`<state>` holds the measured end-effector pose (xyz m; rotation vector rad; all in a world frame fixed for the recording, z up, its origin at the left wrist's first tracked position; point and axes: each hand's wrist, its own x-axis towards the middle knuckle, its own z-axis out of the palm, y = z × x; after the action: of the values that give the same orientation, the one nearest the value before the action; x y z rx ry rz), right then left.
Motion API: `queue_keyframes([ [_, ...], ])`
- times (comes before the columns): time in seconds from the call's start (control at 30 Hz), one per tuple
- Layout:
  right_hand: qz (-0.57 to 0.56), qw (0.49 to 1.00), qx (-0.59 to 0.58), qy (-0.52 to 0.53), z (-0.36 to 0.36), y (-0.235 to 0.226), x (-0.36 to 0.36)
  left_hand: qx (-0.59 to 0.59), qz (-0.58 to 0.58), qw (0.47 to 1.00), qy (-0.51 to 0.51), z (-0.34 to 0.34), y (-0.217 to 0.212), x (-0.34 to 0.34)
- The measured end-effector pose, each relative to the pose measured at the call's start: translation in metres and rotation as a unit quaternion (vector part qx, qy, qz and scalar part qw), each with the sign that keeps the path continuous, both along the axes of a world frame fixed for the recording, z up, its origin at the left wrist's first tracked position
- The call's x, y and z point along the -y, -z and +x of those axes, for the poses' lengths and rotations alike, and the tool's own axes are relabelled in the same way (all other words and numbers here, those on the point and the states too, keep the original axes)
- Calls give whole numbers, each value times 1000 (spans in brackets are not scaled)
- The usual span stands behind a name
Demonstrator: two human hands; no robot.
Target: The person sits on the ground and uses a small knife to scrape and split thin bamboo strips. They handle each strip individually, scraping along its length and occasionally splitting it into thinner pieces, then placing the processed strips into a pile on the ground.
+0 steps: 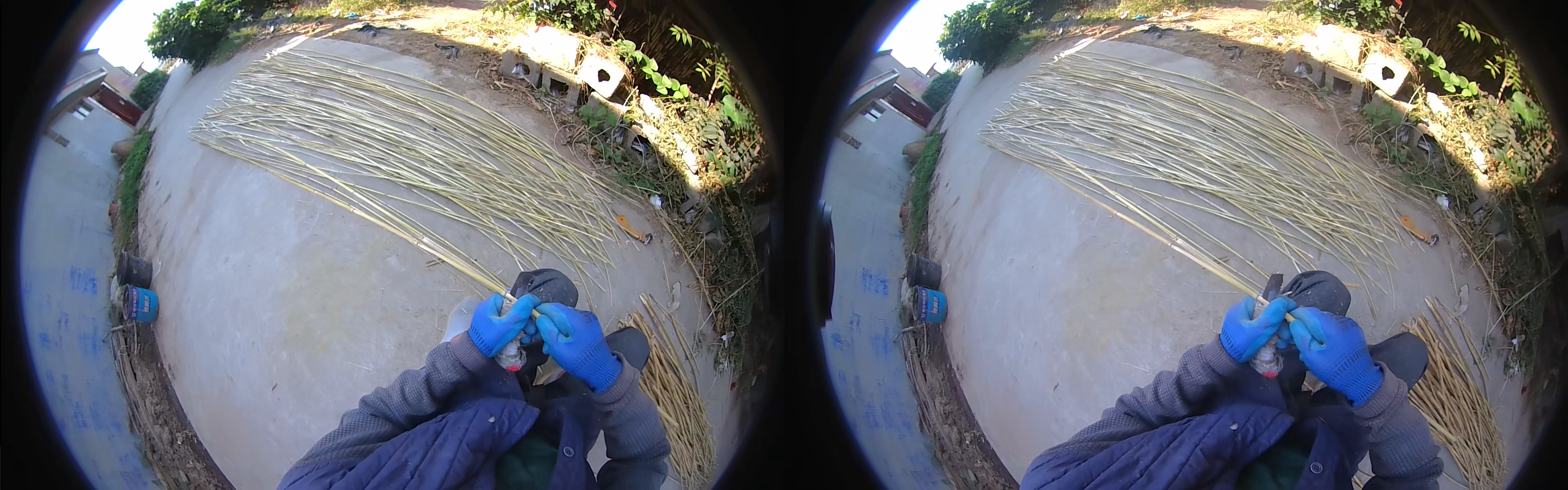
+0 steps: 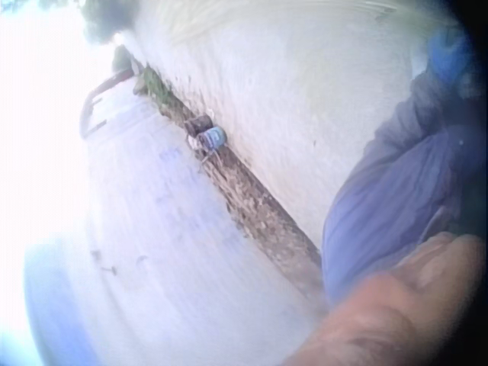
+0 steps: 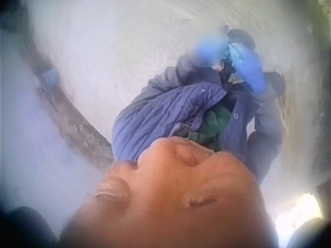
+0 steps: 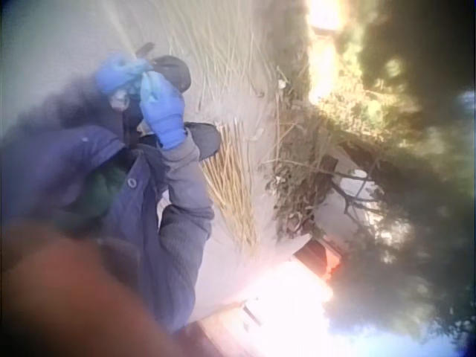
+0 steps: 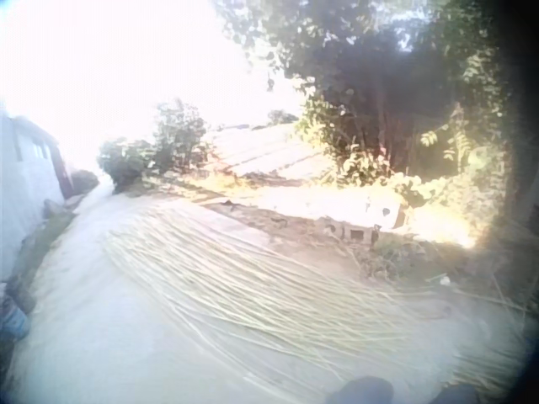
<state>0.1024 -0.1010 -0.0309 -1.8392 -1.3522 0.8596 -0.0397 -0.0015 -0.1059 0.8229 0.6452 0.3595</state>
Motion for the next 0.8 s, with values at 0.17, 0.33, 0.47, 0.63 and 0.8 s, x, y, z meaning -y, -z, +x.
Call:
queue_keyframes([
  [0.17,-64,996,61,2,15,11,10,-5,-2,1000,24,4,46,-24],
  [0.33,-91,983,150,-62,36,44,8,-89,-124,988,-25,-20,89,-67],
  [0.47,-37,995,92,-18,31,38,-6,-81,-52,995,-18,-27,62,-123],
  [0.63,-54,989,-121,60,20,22,-20,-102,98,990,-13,-16,7,-174],
  [0.8,-111,994,-5,10,33,31,-18,-119,-16,993,-6,-23,55,-165],
])
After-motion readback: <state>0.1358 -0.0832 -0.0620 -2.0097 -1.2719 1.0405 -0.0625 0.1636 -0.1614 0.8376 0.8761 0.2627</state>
